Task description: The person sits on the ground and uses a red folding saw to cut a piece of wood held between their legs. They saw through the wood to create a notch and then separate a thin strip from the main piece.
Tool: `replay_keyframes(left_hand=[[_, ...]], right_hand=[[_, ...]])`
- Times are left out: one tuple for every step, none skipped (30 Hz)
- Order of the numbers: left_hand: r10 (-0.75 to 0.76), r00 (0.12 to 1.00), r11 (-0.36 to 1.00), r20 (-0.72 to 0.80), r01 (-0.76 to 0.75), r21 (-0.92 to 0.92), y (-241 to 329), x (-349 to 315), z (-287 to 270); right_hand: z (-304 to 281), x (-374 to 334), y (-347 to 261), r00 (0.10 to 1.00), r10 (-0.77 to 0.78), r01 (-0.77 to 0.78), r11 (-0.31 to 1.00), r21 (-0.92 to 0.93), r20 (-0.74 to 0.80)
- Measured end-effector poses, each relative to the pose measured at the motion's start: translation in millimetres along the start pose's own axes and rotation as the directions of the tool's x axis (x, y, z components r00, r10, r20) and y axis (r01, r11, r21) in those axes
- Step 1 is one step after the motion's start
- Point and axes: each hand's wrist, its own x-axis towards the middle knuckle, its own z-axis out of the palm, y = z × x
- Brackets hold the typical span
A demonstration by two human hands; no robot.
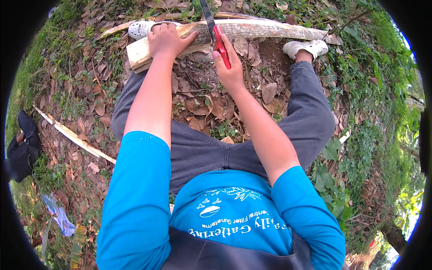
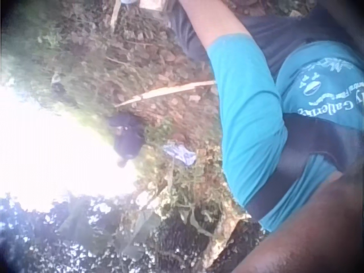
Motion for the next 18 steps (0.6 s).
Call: replay_keyframes(left_hand=[[0.001, 0.999, 1.0, 0.035, 0.0, -0.012, -1.7, 4.6, 2.9], [-0.001, 0.997, 1.0, 0.073, 0.003, -0.02, -4.4, 7.9, 7.5], [-0.002, 0.994, 1.0, 0.111, 0.006, -0.029, -7.2, 12.4, 11.9], [0.005, 0.991, 0.999, 0.131, 0.001, -0.043, -7.6, 17.7, 14.2], [0.008, 0.981, 0.999, 0.193, 0.002, -0.051, -8.4, 22.7, 13.3], [0.012, 0.967, 0.998, 0.253, 0.003, -0.059, -9.2, 32.6, 10.9], [0.013, 0.948, 0.998, 0.319, 0.007, -0.063, -11.6, 38.2, 13.4], [-0.005, 0.936, 0.996, 0.353, 0.035, -0.08, -14.0, 46.1, 16.2], [0.003, 0.93, 0.996, 0.367, 0.031, -0.088, -15.8, 48.7, 20.1], [0.005, 0.926, 0.995, 0.379, 0.032, -0.091, -19.3, 50.5, 16.8], [0.017, 0.92, 0.994, 0.391, 0.025, -0.102, -17.8, 53.7, 15.7], [0.023, 0.911, 0.994, 0.413, 0.024, -0.109, -20.6, 56.3, 17.6], [0.035, 0.901, 0.993, 0.433, 0.019, -0.12, -22.4, 59.8, 19.9], [0.049, 0.892, 0.991, 0.45, 0.011, -0.131, -23.1, 63.5, 20.3], [0.084, 0.89, 0.991, 0.448, -0.028, -0.129, -24.1, 65.7, 22.6], [0.116, 0.888, 0.99, 0.445, -0.067, -0.126, -26.9, 66.0, 26.8], [0.156, 0.884, 0.986, 0.441, -0.111, -0.125, -27.8, 67.9, 31.2], [0.185, 0.894, 0.979, 0.407, -0.132, -0.156, -34.6, 67.5, 37.5]], right_hand=[[3.9, -7.0, 5.1, 1.0, 0.031, -0.031, 0.999, -0.009, -0.001], [8.9, -12.4, 6.5, 0.997, -0.069, 0.065, 0.985, -0.163, -0.024], [10.0, -23.3, 6.6, 0.998, 0.059, -0.058, 0.989, -0.135, 0.007], [12.1, -30.6, 12.7, 1.0, 0.018, -0.019, 0.982, -0.189, -0.005], [14.4, -40.2, 15.9, 1.0, -0.015, 0.011, 0.97, -0.244, -0.015], [13.4, -48.6, 18.8, 1.0, 0.007, -0.011, 0.974, -0.227, -0.018], [11.7, -58.8, 16.9, 0.999, 0.035, -0.037, 0.978, -0.208, -0.016], [9.1, -65.6, 12.8, 0.998, 0.055, -0.056, 0.981, -0.187, -0.014], [4.0, -72.5, 8.2, 0.993, 0.119, -0.12, 0.987, -0.111, -0.015], [-2.7, -78.6, 0.6, 0.984, 0.18, -0.18, 0.983, -0.03, -0.006], [-12.8, -84.8, -8.2, 0.971, 0.241, -0.24, 0.97, 0.045, -0.001], [-23.5, -85.2, -32.7, 0.949, 0.315, -0.312, 0.937, 0.16, 0.007], [-37.7, -80.6, -65.2, 0.923, 0.386, -0.376, 0.887, 0.269, 0.018], [-54.6, -76.5, -87.3, 0.913, 0.406, -0.382, 0.878, 0.29, -0.027], [-73.0, -72.1, -106.3, 0.901, 0.427, -0.387, 0.868, 0.312, -0.07], [-91.7, -68.6, -123.3, 0.899, 0.419, -0.353, 0.864, 0.359, -0.123], [-113.7, -69.6, -129.8, 0.941, 0.271, -0.148, 0.868, 0.474, -0.202], [-136.5, -66.5, -142.3, 0.951, 0.172, -0.044, 0.899, 0.435, -0.259]])
